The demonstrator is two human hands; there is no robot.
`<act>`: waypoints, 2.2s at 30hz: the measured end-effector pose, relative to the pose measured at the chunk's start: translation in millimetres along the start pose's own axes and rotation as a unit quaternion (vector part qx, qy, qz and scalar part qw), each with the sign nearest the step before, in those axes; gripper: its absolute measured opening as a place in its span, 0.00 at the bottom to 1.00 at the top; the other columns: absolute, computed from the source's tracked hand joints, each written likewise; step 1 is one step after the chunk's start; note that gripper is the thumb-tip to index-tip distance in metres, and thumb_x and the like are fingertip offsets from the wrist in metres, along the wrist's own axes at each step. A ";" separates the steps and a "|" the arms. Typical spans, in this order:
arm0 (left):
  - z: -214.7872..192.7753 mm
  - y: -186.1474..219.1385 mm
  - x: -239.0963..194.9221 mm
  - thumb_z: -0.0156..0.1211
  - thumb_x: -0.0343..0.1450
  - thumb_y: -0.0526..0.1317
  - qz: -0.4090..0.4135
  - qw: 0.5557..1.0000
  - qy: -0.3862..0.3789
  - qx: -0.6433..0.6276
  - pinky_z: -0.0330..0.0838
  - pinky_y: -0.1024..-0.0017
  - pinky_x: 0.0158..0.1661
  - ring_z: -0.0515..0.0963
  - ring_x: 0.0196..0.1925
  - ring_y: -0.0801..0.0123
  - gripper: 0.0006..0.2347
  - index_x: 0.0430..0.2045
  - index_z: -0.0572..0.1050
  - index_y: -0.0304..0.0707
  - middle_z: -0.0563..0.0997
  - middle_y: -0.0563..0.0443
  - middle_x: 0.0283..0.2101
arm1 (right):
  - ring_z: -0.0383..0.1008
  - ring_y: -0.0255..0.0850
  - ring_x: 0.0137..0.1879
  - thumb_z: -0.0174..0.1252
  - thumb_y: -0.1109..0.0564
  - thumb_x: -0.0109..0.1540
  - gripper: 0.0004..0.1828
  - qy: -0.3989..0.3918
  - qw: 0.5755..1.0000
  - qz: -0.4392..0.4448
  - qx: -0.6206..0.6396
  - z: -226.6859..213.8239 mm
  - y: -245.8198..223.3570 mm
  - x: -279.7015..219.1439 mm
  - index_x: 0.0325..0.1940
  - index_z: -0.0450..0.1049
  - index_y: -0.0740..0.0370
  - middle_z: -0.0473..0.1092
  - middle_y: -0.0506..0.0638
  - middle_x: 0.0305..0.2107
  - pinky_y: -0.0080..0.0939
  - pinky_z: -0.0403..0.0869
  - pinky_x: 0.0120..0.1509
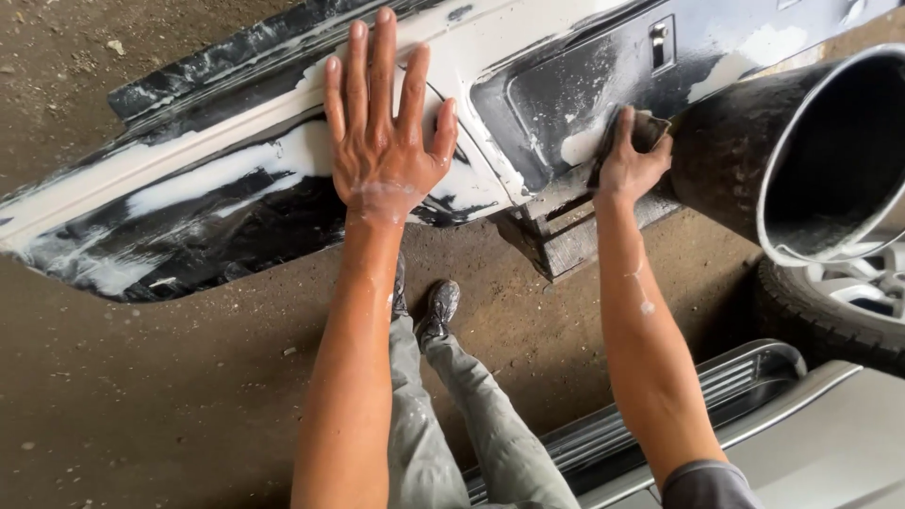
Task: The person scrubs a detached black car bumper with a yellow sponge, repeatedly dipping it into a bucket of soapy water. They use their left hand to hold the bumper steady while scrubbing the surface with their right hand.
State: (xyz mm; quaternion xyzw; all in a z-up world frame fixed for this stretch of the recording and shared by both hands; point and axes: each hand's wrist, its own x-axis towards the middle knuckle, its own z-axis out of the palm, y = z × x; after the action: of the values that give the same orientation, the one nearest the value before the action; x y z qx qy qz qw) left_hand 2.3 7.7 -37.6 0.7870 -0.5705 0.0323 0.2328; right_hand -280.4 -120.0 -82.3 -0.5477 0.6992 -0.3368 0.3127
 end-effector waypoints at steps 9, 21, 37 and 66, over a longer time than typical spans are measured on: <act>-2.8 2.0 -0.4 0.48 0.84 0.55 -0.009 1.000 -0.019 -0.004 0.40 0.51 0.78 0.50 0.81 0.51 0.24 0.76 0.56 0.53 0.52 0.44 0.78 | 0.80 0.39 0.34 0.66 0.47 0.66 0.16 -0.040 0.996 -0.056 -0.058 -14.3 44.3 17.3 0.45 0.72 0.61 0.78 0.52 0.37 0.38 0.85 0.41; -1.9 3.3 0.2 0.50 0.85 0.55 -0.001 1.000 -0.008 0.003 0.42 0.49 0.77 0.51 0.80 0.50 0.24 0.75 0.58 0.51 0.53 0.43 0.78 | 0.80 0.37 0.33 0.64 0.49 0.69 0.15 -0.062 0.990 -0.129 0.009 -11.3 62.1 -11.4 0.43 0.74 0.64 0.78 0.54 0.34 0.38 0.84 0.38; -6.9 2.9 5.1 0.48 0.84 0.55 -0.005 1.000 -0.023 0.007 0.42 0.50 0.76 0.52 0.79 0.50 0.23 0.73 0.60 0.48 0.56 0.41 0.77 | 0.77 0.40 0.44 0.63 0.49 0.71 0.14 0.069 0.991 -0.103 0.040 5.3 53.2 10.4 0.46 0.74 0.63 0.77 0.54 0.40 0.40 0.79 0.53; -4.6 2.2 1.8 0.45 0.85 0.55 -0.006 0.999 -0.031 0.015 0.40 0.50 0.76 0.50 0.80 0.50 0.23 0.74 0.60 0.48 0.53 0.41 0.78 | 0.76 0.41 0.33 0.63 0.43 0.68 0.21 0.006 0.999 -0.040 -0.033 1.0 48.4 -17.0 0.49 0.69 0.63 0.75 0.53 0.32 0.44 0.81 0.41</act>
State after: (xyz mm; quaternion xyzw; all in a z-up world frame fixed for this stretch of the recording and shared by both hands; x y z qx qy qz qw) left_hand 1.9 7.5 -32.2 0.7941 -0.5725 0.0152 0.2037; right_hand -303.0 -95.1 -121.1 -0.5831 0.6894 -0.3289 0.2766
